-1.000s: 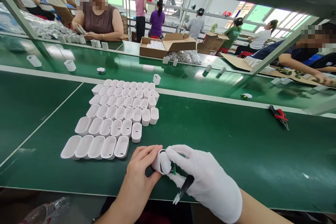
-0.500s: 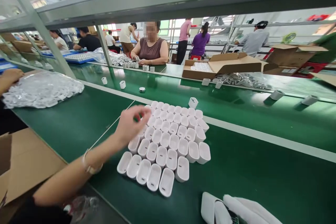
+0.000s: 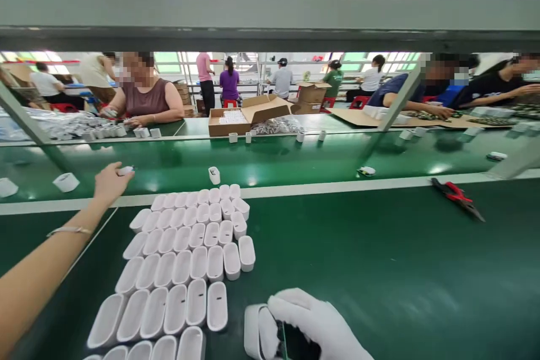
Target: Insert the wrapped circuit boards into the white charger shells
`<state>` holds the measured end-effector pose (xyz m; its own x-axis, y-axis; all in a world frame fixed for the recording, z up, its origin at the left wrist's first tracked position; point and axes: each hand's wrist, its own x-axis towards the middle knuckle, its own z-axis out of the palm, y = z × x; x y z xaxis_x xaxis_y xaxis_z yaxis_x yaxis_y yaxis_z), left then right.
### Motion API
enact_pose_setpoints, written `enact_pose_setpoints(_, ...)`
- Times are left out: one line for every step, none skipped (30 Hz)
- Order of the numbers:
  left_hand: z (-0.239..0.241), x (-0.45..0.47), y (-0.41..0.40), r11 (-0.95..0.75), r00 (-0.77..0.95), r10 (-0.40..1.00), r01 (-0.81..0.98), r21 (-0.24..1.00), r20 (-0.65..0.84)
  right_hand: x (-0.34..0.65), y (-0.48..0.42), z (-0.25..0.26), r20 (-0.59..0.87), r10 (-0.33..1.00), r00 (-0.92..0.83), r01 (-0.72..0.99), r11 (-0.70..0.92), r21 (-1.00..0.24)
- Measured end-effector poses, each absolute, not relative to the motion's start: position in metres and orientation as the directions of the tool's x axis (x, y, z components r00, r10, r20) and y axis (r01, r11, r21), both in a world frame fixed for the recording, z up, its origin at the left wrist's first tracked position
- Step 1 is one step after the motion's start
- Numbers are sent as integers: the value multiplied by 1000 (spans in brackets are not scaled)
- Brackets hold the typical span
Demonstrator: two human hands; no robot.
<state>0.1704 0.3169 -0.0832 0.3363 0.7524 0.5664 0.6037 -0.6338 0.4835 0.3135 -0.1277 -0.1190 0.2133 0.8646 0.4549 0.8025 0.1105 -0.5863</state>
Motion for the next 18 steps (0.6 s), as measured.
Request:
enact_pose_setpoints(-72, 168, 299, -567, 293, 803, 641, 517, 519, 312, -127, -115, 452, 860, 237, 773, 115, -624)
enact_pose_setpoints(-62, 164, 274, -510, 234, 840, 650, 564, 490, 310, -127, -112, 442, 859, 259, 727, 127, -675)
enact_pose_setpoints(-54, 158, 241, -573, 263, 803, 588, 571, 535, 309, -127, -109, 423, 861, 282, 670, 140, -729)
enact_pose_setpoints(-50, 150, 202, -686, 378, 719, 517, 511, 583, 308, -128, -108, 398, 865, 306, 610, 143, -780)
enact_pose_setpoints(-50, 140, 158, -771, 460, 630, 466, 434, 626, 307, -128, -107, 368, 865, 340, 556, 131, -821)
enact_pose_setpoints(-55, 131, 112, -834, 518, 547, 404, 375, 658, 307, -129, -108, 334, 860, 386, 513, 101, -852)
enact_pose_setpoints(-65, 123, 66, -881, 593, 473, 308, 359, 651, 308, -131, -109, 295, 847, 443, 475, 57, -878)
enact_pose_setpoints(-78, 116, 24, -896, 714, 416, 217, 386, 563, 309, -132, -111, 252, 825, 506, 435, 8, -900)
enact_pose_setpoints(-95, 113, -12, -897, 764, 371, 149, 415, 527, 310, -134, -112, 203, 801, 563, 387, -39, -921)
enact_pose_setpoints(-113, 112, -42, -892, 793, 346, 112, 438, 501, 311, -135, -114, 151, 781, 606, 333, -76, -940)
enact_pose_setpoints(-132, 113, -64, -887, 815, 334, 102, 451, 473, 312, -137, -114, 102, 765, 636, 277, -103, -955)
enact_pose_setpoints(-148, 116, -79, -879, 819, 350, 121, 460, 454, 313, -138, -113, 61, 752, 656, 227, -120, -967)
enact_pose_setpoints(-161, 120, -87, -867, 795, 402, 172, 467, 454, 314, -139, -112, 35, 738, 674, 189, -126, -974)
enact_pose_setpoints(-170, 124, -91, -852, 755, 463, 236, 467, 464, 314, -141, -111, 21, 725, 689, 164, -128, -978)
enact_pose_setpoints(-174, 129, -91, -832, 697, 528, 307, 462, 485, 314, -143, -110, 17, 712, 702, 150, -124, -981)
enact_pose_setpoints(-174, 133, -88, -813, 634, 576, 373, 447, 516, 314, -145, -109, 21, 703, 711, 143, -116, -983)
enact_pose_setpoints(-170, 137, -85, -800, 585, 600, 430, 419, 546, 314, -148, -108, 31, 698, 716, 143, -104, -984)
enact_pose_setpoints(-164, 141, -81, -791, 554, 608, 480, 379, 568, 315, -152, -109, 48, 695, 717, 150, -87, -985)
